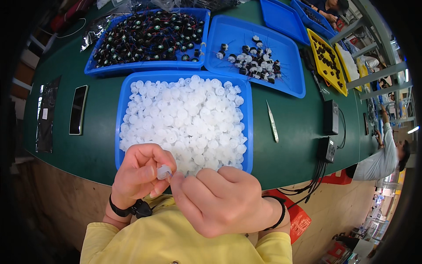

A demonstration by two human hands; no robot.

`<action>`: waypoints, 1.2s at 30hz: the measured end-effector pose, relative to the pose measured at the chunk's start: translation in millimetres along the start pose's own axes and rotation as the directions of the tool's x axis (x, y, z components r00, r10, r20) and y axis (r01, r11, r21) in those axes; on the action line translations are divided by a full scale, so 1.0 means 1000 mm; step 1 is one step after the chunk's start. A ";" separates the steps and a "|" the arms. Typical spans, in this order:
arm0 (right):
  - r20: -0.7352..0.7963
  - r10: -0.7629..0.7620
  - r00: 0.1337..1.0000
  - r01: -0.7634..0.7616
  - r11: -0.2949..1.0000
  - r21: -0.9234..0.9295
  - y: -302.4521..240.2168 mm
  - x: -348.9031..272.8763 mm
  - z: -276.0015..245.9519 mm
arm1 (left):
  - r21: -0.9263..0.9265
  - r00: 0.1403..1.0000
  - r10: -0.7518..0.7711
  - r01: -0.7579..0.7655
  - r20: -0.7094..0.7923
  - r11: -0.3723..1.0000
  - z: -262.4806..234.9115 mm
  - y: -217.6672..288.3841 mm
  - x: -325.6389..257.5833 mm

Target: Assembling small plastic caps by inserting metal wires using a handheld tool.

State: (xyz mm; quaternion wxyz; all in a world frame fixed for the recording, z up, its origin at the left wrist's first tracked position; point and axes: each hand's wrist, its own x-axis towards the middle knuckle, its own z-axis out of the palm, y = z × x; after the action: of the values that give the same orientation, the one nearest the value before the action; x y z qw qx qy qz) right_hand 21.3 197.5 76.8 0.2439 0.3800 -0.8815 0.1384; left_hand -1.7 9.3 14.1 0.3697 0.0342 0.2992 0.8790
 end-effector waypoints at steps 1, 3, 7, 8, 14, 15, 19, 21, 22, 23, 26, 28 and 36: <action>0.004 -0.002 1.000 0.002 1.000 -0.006 0.000 0.000 0.000 | 0.010 1.000 -0.010 0.010 -0.003 1.000 0.001 0.001 0.000; 0.021 -0.018 1.000 0.018 1.000 0.014 0.001 0.002 -0.001 | 0.035 1.000 -0.012 0.012 -0.005 0.999 0.001 0.002 0.000; -0.002 -0.030 1.000 0.029 0.999 -0.019 0.000 0.000 0.005 | 0.027 1.000 0.014 -0.015 0.013 1.000 -0.003 -0.002 0.002; 0.017 0.027 0.999 -0.028 0.999 0.036 0.001 -0.002 0.008 | 0.008 1.000 0.026 -0.026 0.017 1.000 -0.004 -0.002 0.002; 0.094 0.267 0.959 -0.283 0.917 0.281 -0.002 -0.010 0.016 | 0.017 0.995 0.065 -0.064 -0.070 0.998 -0.001 -0.002 0.002; 0.091 0.246 0.965 -0.262 0.924 0.280 -0.002 -0.013 0.018 | 0.040 0.996 0.052 -0.049 -0.074 0.998 -0.001 -0.001 0.003; 0.087 0.199 0.976 -0.215 0.938 0.271 -0.003 -0.013 0.022 | 0.056 0.997 0.056 -0.053 -0.061 0.997 -0.001 -0.003 0.002; 0.052 0.219 0.974 -0.224 0.927 0.300 -0.001 -0.013 0.025 | 0.020 0.996 0.072 -0.071 -0.050 0.997 0.000 -0.003 0.004; 0.034 0.229 0.973 -0.228 0.922 0.314 0.000 -0.013 0.026 | -0.004 0.996 0.077 -0.077 -0.052 0.997 0.002 -0.001 0.004; 0.041 0.298 0.954 -0.293 0.887 0.356 -0.002 -0.012 0.025 | -0.030 0.995 0.085 -0.086 -0.053 0.996 0.002 -0.001 0.003; 0.031 0.435 0.900 -0.403 0.800 0.444 -0.005 -0.010 0.020 | -0.089 0.992 0.127 -0.127 -0.005 0.988 -0.001 -0.004 0.004; -0.033 0.443 0.896 -0.380 0.803 0.459 -0.005 -0.014 0.022 | -0.085 0.993 0.118 -0.117 0.012 0.989 -0.003 -0.005 0.005; -0.114 0.391 0.913 -0.298 0.832 0.468 -0.006 -0.010 0.027 | -0.091 0.996 0.082 -0.085 -0.028 0.992 0.001 -0.004 0.005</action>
State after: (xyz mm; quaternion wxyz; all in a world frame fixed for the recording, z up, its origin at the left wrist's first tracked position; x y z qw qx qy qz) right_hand 22.8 187.6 49.0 0.2118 0.2431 -0.8511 0.4142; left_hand -2.5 15.0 12.1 0.3301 0.0188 0.2612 0.9069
